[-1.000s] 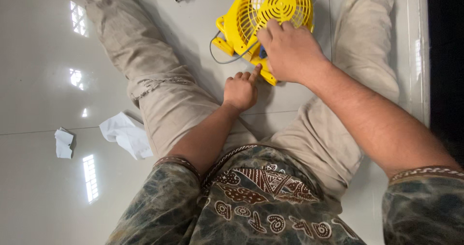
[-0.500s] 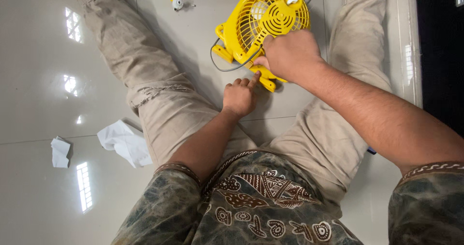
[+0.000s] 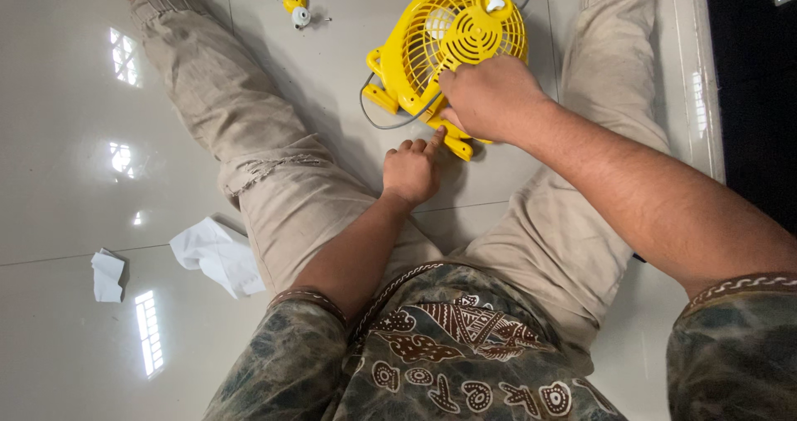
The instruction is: The person sits on the floor and uses a screwdriver to tighten screws on the base of a yellow electric fan. They repeatedly pick up screws from the floor and insert them into the fan's base, then turn the screwdriver to secure them.
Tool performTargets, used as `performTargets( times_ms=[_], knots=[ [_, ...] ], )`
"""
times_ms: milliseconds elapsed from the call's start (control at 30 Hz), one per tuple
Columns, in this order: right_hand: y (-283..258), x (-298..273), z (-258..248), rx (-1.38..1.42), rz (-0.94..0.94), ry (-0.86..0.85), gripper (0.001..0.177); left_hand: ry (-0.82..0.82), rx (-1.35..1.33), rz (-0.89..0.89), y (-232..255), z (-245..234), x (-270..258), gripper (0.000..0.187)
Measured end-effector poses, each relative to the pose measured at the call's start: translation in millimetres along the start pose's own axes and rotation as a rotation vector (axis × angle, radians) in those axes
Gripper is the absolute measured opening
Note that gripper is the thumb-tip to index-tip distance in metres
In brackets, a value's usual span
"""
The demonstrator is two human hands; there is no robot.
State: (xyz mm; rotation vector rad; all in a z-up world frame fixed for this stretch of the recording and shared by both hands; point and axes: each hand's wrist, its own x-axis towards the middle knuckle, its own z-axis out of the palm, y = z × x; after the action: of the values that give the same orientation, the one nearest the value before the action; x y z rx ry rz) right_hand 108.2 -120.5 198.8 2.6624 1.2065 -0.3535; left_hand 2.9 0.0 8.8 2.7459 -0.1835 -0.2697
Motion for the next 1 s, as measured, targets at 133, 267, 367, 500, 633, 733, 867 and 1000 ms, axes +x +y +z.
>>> performTargets(
  times_ms=[133,267,367,500,633,733,867,1000],
  knots=[
    [-3.1,-1.2,-3.2,0.043,0.024,0.064,0.046,0.026,0.002,0.000,1.6,-4.4,2.2,0.072],
    [2.2,-2.0,2.2,0.097,-0.042,0.105,0.026,0.036,-0.027,-0.004,-0.6,-1.3,0.2,0.072],
    [2.4,-3.6,8.5,0.083,-0.058,0.160,0.026,0.171,-0.144,-0.019,0.5,-1.6,-1.8,0.058],
    [-9.4,-8.2,13.6,-0.003,-0.034,0.227,0.014,0.696,-0.404,-0.047,3.8,-20.5,10.5,0.048],
    [-14.7,-15.0,19.4,-0.027,-0.012,0.208,0.017,0.616,-0.376,-0.062,-1.9,-38.4,29.4,0.045],
    [-7.2,-13.1,18.1,-0.042,0.002,0.169,0.016,0.450,-0.333,-0.102,-4.6,-43.4,45.0,0.035],
    [-8.9,-8.1,22.3,0.054,0.070,0.195,0.013,0.493,-0.259,-0.063,-5.5,-35.0,50.2,0.033],
    [-25.4,4.1,24.2,0.169,0.272,0.118,0.022,0.497,-0.251,-0.074,-9.3,-30.5,53.5,0.031]
  ],
)
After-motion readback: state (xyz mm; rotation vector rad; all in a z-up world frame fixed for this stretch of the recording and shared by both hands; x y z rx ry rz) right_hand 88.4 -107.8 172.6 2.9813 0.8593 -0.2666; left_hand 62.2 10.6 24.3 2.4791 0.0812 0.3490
